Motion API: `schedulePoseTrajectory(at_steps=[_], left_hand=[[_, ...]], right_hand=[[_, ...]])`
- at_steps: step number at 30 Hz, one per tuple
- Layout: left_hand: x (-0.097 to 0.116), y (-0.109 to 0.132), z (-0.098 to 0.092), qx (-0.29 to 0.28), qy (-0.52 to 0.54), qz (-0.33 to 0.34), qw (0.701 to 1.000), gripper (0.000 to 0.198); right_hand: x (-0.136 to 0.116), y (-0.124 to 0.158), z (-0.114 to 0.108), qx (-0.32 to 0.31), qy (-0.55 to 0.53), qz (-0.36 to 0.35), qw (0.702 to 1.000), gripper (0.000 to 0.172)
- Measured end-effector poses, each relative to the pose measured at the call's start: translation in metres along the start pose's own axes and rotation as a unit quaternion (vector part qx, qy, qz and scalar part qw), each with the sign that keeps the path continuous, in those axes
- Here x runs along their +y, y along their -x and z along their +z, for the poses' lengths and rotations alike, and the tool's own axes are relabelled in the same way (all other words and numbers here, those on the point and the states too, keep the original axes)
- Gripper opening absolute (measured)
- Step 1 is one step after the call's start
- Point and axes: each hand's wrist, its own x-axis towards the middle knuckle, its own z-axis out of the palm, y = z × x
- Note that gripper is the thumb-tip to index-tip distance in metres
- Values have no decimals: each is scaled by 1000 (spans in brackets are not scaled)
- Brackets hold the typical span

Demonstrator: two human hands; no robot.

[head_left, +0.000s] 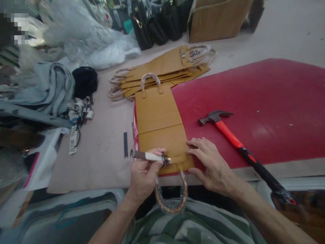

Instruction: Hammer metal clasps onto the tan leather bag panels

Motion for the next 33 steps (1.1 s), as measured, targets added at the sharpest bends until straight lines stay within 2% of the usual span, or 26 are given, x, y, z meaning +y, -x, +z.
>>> schedulePoseTrajectory(at_steps=[3,7,14,33], left_hand=[[3,-8,17,-20,19,-6,1000,11],[0,-11,26,-45,22,0,999,12],[0,-7,28,-56,-10,-14,998,11],[-4,-9,34,-81,-56,8,995,10]], right_hand=[[2,1,-2,-8,-16,-10,1000,32],[2,1,-3,-9,-17,-9,1000,32],[4,1,-2,-8,-23,-8,1000,32],[1,-1,-3,1,-26,-5,1000,24]])
